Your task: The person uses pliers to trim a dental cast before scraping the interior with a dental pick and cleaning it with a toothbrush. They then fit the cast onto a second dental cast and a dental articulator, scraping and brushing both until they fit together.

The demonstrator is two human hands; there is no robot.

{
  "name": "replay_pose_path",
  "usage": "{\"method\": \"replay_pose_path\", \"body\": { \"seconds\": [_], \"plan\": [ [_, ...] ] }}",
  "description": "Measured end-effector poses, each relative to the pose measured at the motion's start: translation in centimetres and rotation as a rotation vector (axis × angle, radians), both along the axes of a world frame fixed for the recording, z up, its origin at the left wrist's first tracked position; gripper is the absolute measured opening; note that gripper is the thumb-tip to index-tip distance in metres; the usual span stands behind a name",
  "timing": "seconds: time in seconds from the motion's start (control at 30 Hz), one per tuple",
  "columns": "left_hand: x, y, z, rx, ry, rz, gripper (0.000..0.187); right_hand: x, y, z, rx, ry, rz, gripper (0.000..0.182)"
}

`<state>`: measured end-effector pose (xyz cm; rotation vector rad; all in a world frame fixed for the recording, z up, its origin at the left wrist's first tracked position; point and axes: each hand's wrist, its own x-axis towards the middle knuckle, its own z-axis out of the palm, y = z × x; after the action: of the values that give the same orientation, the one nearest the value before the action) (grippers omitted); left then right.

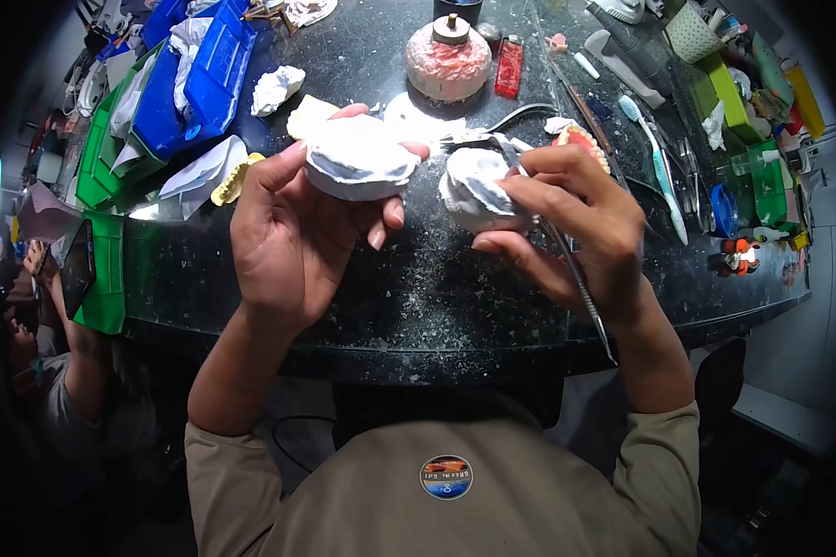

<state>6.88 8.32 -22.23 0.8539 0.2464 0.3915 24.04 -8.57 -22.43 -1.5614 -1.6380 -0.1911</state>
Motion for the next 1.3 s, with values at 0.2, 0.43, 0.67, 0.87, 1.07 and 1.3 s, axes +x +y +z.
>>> {"method": "replay_pose_path", "body": {
  "seconds": [0.2,0.43,0.67,0.87,1.07,1.3],
  "plan": [
    [0.0,-1.0,0.1,-0.008,0.077,-0.060,0.070,0.2,-0.7,1.1,-0.022,-0.014,-0.034,0.037],
    [0.0,-1.2,-0.3,-0.141,0.048,-0.159,0.063,0.1,-1.4,1.6,-0.107,-0.037,-0.075,0.040],
    [0.0,-1.3,-0.3,-0.174,0.067,-0.164,0.062,0.1,-1.4,1.5,-0.062,-0.168,-0.114,0.045],
    [-0.1,-1.2,-0.3,-0.192,0.053,-0.167,0.063,0.0,-1.3,1.3,-0.037,-0.174,-0.115,0.045],
    [0.0,-1.4,-0.1,-0.141,0.116,-0.137,0.071,-0.1,-1.2,1.3,-0.049,-0.153,-0.114,0.045],
    [0.2,-1.6,0.4,-0.117,0.143,-0.119,0.075,-0.2,-1.2,1.4,-0.071,-0.131,-0.118,0.043]
  ]
}}
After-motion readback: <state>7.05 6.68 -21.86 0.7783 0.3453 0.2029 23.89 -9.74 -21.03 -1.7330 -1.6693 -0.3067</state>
